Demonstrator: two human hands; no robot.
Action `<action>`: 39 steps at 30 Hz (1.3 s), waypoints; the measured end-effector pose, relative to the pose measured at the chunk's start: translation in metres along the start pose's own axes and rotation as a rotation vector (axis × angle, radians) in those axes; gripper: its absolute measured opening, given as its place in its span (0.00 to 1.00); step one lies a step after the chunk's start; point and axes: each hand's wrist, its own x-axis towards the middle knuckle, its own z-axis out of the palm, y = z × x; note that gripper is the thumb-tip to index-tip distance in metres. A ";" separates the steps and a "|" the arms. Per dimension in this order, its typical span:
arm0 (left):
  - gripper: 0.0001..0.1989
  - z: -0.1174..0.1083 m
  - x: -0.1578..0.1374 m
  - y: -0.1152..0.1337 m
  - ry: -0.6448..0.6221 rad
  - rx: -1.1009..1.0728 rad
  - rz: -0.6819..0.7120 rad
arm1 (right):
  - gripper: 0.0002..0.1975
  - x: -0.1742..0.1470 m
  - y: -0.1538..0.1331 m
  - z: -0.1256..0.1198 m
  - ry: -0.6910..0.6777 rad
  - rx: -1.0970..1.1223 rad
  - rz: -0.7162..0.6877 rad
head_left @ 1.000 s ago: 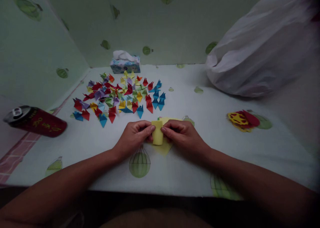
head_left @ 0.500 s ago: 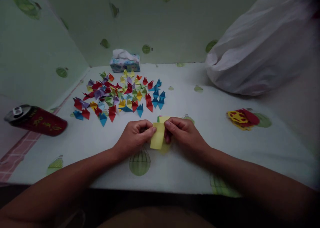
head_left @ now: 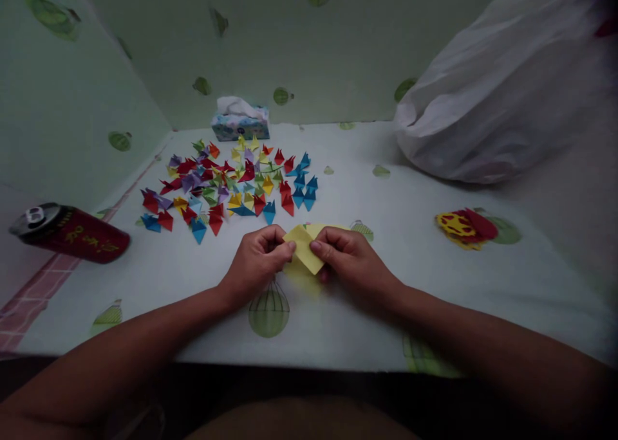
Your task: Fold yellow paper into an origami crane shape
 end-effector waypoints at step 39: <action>0.11 -0.004 0.004 -0.002 -0.123 -0.044 -0.007 | 0.09 0.006 0.000 -0.008 -0.133 0.162 0.033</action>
